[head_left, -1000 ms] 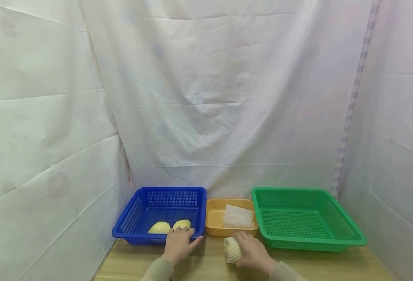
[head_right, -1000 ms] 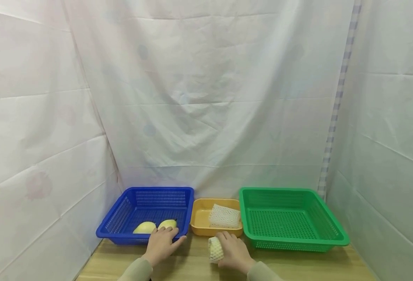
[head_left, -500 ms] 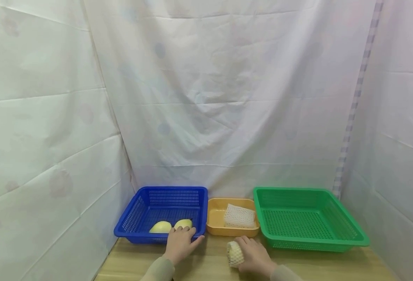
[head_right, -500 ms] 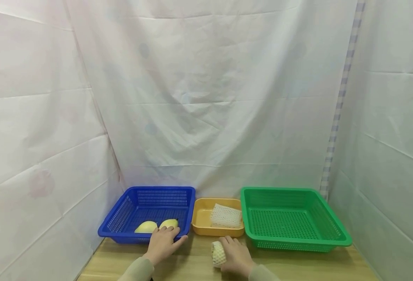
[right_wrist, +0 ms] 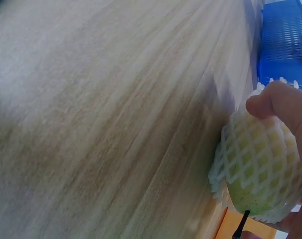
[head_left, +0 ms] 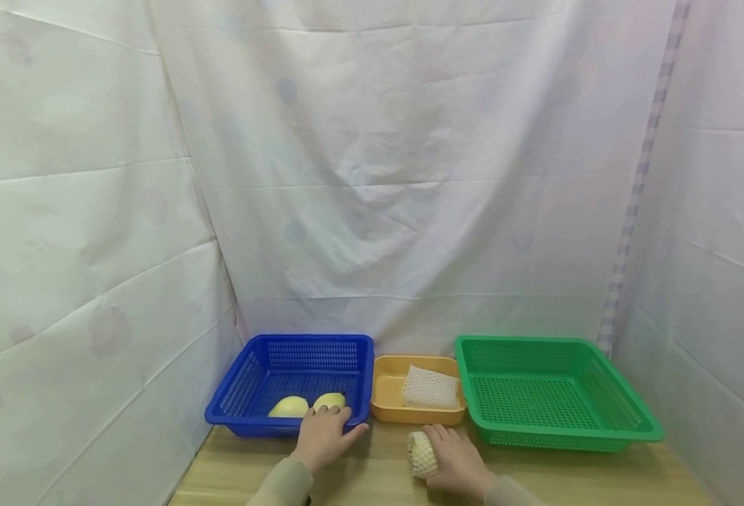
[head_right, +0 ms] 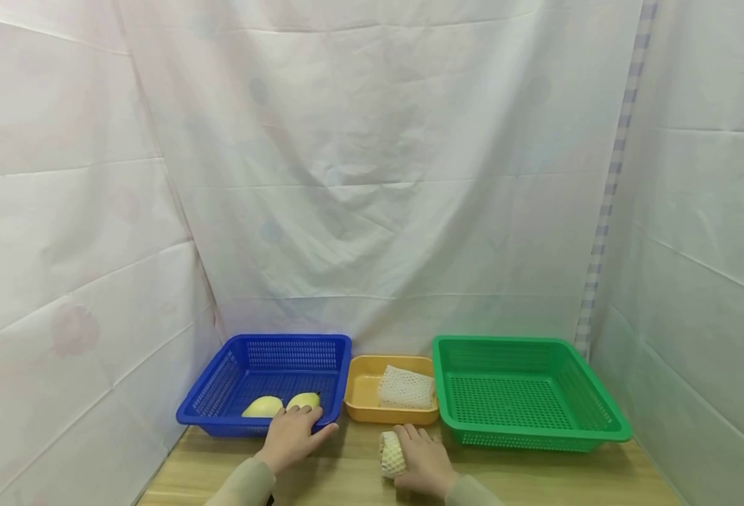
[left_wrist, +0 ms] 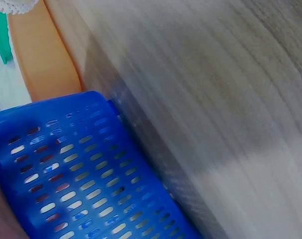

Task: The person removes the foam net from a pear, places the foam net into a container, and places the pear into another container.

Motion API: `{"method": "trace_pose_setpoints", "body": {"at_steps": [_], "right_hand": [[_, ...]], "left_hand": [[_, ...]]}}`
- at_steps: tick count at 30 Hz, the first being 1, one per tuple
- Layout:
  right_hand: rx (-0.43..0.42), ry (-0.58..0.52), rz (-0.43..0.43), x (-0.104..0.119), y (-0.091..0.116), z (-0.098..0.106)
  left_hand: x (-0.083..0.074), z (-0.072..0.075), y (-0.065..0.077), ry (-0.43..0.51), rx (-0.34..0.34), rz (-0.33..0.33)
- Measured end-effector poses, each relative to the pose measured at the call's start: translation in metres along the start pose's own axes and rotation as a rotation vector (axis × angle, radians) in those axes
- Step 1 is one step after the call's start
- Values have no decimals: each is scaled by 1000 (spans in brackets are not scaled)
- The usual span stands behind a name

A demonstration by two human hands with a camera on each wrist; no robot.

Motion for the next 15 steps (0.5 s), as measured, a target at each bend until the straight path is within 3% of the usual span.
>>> {"method": "trace_pose_setpoints", "body": {"at_steps": [3, 9, 15], "right_hand": [[0, -2, 0, 0, 0, 0], [17, -19, -11, 0, 0, -1], [1, 0, 0, -1, 2, -2]], "left_hand": [[-1, 7, -3, 25, -6, 1], [-11, 29, -11, 51, -85, -22], [-35, 49, -14, 76, -213, -132]]}}
Point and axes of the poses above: each hand's wrist, its own y-axis away from the middle knuckle, its own z-axis out of the back of the hand, x = y × z, the point moved 6 cm from there along -y, towards the middle knuckle, and after that the axes turned 6 degrees about -x, right-handed, at the moved point
